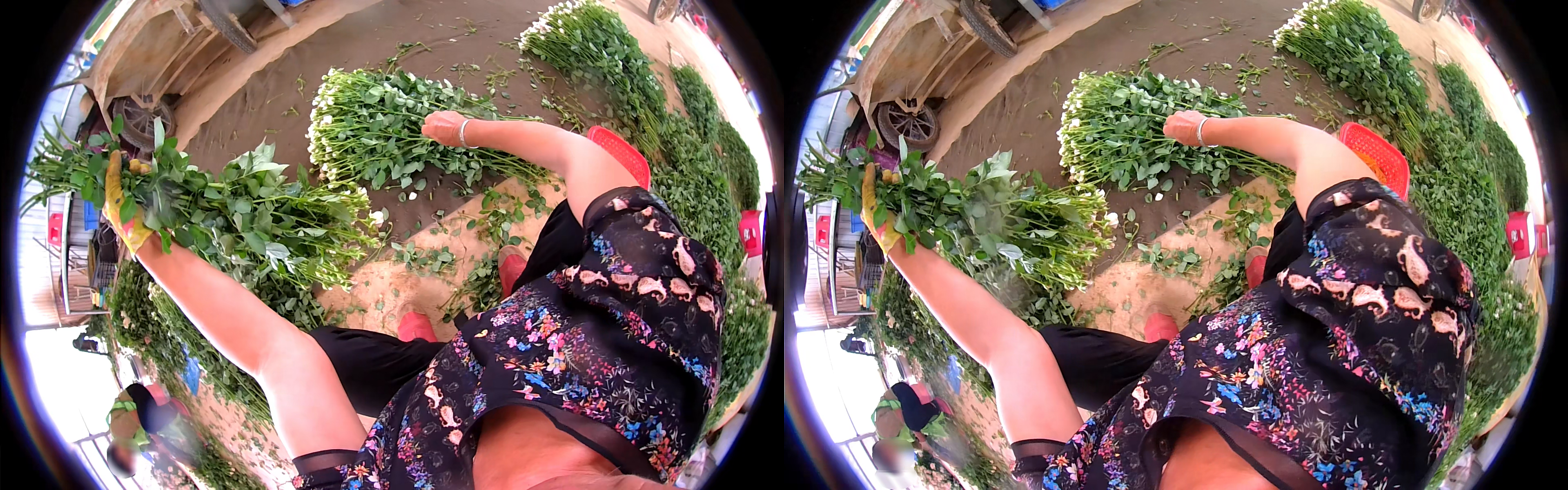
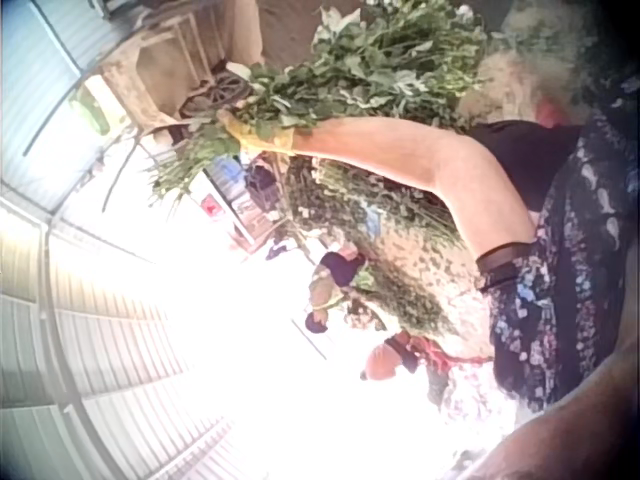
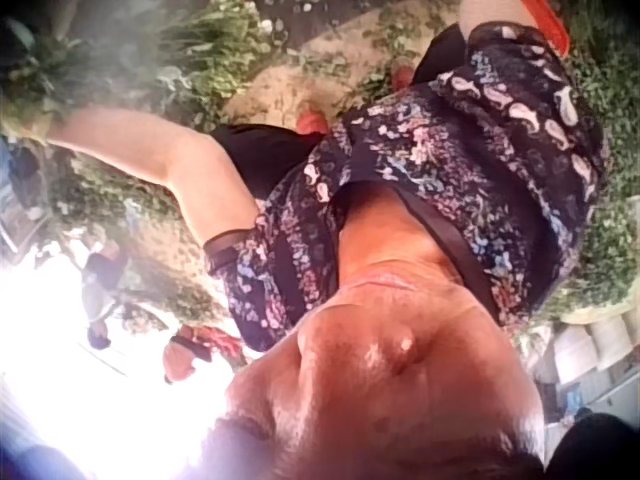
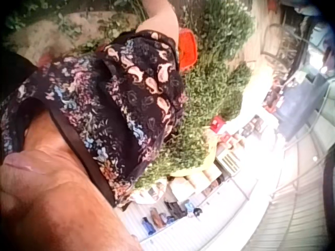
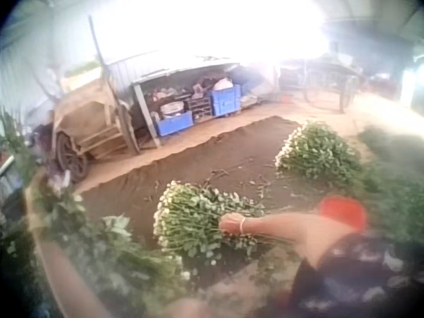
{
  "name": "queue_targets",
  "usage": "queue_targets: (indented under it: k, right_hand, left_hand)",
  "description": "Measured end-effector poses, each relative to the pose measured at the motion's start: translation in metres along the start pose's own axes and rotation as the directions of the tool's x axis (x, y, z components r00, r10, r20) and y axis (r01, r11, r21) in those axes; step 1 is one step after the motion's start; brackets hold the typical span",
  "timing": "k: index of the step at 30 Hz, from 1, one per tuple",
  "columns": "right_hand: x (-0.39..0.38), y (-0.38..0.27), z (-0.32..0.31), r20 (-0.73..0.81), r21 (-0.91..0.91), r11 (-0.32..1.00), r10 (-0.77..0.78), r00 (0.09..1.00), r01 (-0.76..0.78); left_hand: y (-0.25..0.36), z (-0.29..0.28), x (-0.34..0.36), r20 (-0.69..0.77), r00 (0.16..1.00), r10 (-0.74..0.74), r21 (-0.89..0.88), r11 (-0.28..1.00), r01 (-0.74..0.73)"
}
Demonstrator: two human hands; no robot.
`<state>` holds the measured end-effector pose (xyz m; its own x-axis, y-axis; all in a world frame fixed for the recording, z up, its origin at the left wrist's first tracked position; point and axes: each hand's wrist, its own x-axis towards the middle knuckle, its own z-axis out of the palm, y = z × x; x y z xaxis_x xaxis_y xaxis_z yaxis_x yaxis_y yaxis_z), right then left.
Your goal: The person gathers stems of white flowers into a bundle, removes excess leaves by hand, and secures the bunch with a rubber band.
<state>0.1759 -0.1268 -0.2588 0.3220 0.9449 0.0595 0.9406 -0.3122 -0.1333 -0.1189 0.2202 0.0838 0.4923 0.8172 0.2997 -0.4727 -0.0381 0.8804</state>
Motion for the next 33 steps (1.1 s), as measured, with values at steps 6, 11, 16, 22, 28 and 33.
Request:
queue_targets:
  k: [6,11,16,22,28,33]
  right_hand:
    - [0.01,-0.008,0.019,0.184,-0.255,0.965,0.109,0.977,-0.06]
    - [0.006,0.015,0.007,-0.155,0.353,0.935,0.036,0.987,0.021]
    - [0.021,0.008,-0.054,0.295,0.792,0.496,0.199,0.935,-0.356]
    - [0.0,0.063,-0.034,-0.304,-0.042,0.978,0.182,0.935,-0.204]
    - [-0.025,-0.001,0.002,0.244,0.051,0.972,-0.235,0.941,0.229]
    - [-0.063,-0.016,0.048,0.385,-0.209,0.949,-0.143,0.912,0.237]
  left_hand:
    - [0.002,-0.004,0.005,-0.088,0.996,-0.009,0.052,0.999,0.014]
    - [-0.006,0.009,0.011,-0.085,0.996,0.017,0.083,0.996,-0.01]
    - [-0.006,-0.032,0.023,-0.009,0.998,-0.055,0.017,0.998,0.056]
    - [-0.008,-0.016,0.028,0.043,0.996,-0.078,0.007,0.997,0.078]
    - [-0.005,-0.015,0.009,-0.026,0.999,-0.045,0.047,0.998,0.047]
    - [-0.003,-0.012,0.023,-0.003,0.998,-0.063,0.082,0.995,0.063]
